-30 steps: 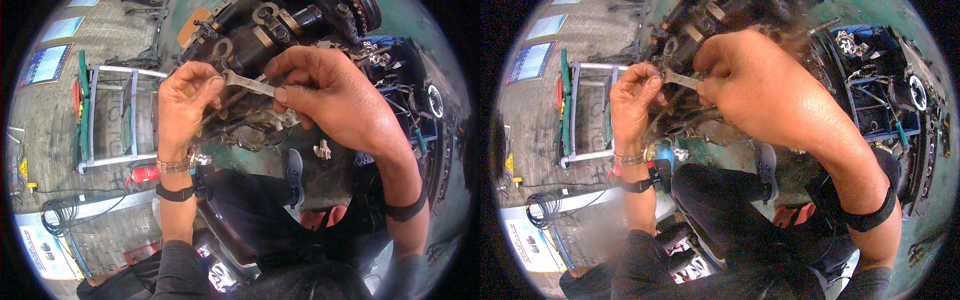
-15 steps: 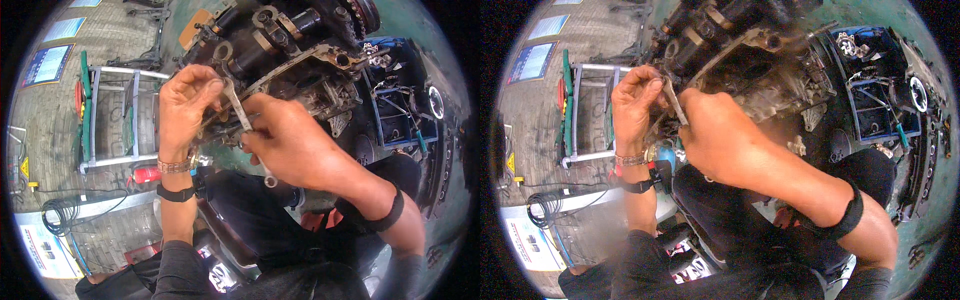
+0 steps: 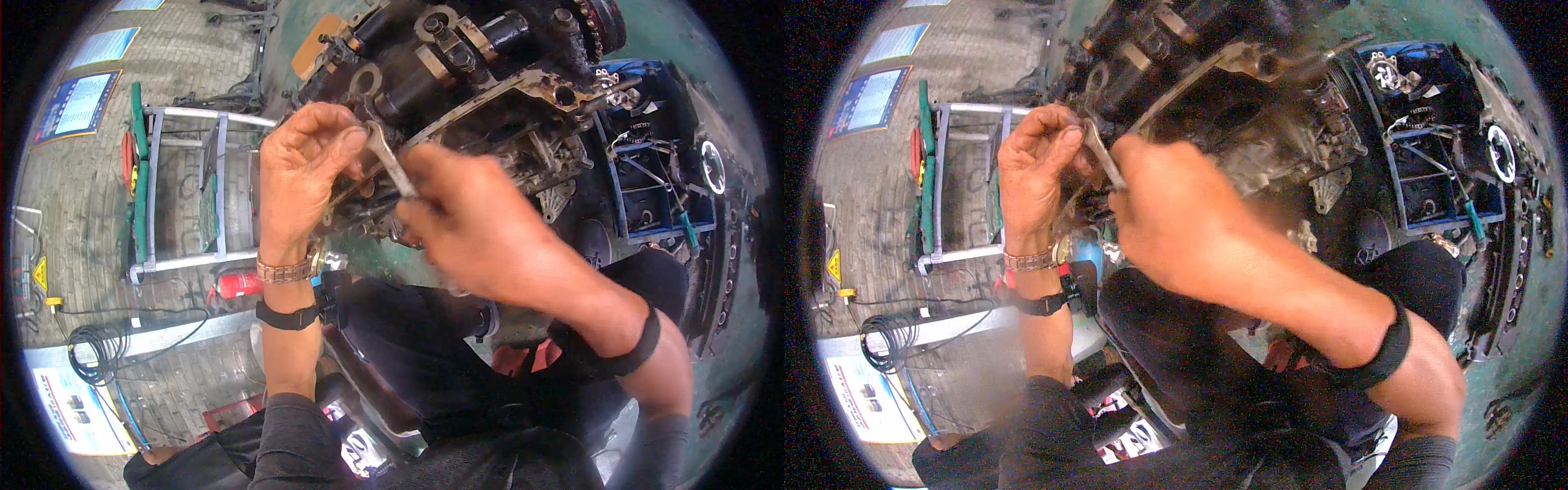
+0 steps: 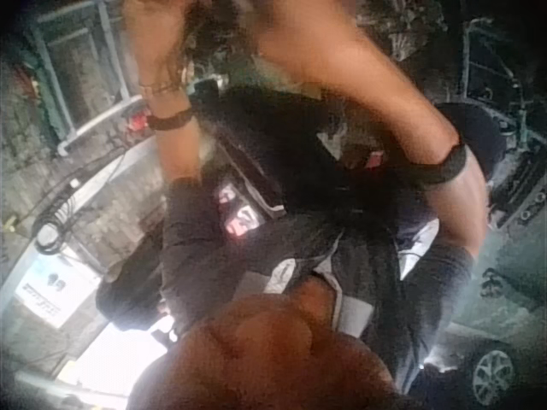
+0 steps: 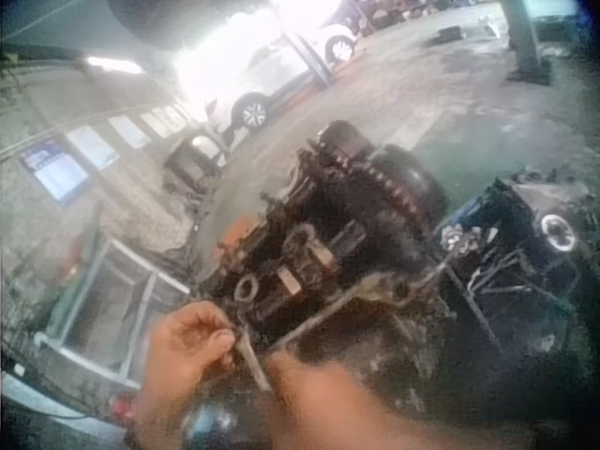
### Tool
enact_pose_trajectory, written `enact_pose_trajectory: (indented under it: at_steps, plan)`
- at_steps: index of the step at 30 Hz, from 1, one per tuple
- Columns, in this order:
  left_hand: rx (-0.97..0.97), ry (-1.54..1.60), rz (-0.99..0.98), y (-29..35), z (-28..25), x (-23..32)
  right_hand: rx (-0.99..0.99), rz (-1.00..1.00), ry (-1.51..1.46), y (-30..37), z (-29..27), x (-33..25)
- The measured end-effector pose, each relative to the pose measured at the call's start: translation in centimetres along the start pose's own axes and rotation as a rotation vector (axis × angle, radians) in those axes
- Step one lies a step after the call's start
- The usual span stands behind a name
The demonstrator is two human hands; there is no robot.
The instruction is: The person disassembles components of an engine block by removing small metal parts and bolts using a wrench and a cloth to wipe various sections.
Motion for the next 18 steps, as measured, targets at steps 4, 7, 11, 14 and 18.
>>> enact_pose_trajectory:
  at_steps: [4, 7, 11, 14, 18]
  plan:
    - [0.039, -0.066, 0.015, 0.5, -0.5, 0.9, 0.056, 0.036, -0.123, -0.7, -4.3, -0.7]
    - [0.033, -0.076, 0.027, 0.4, -0.5, 0.5, 0.019, 0.107, -0.158, -0.7, -5.3, -0.5]
    - [0.044, -0.077, 0.017, 0.4, -0.3, 0.5, -0.056, 0.182, -0.209, 0.0, -3.9, -0.2]
    - [0.035, -0.06, 0.018, 0.3, -0.1, 0.6, -0.02, 0.14, -0.216, 0.4, -3.1, 0.0]
    - [0.036, -0.072, 0.039, 0.3, -0.3, 0.6, -0.016, 0.15, -0.293, 0.6, -1.9, 0.1]
Point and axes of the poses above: each hand's wrist, its own y-axis away from the middle knuckle, its own z-axis out of the palm, x = y × z, the point moved 7 cm from there along -y, towards the middle knuckle, and after that the axes turned 6 degrees about -z, right-handed, at the moved point
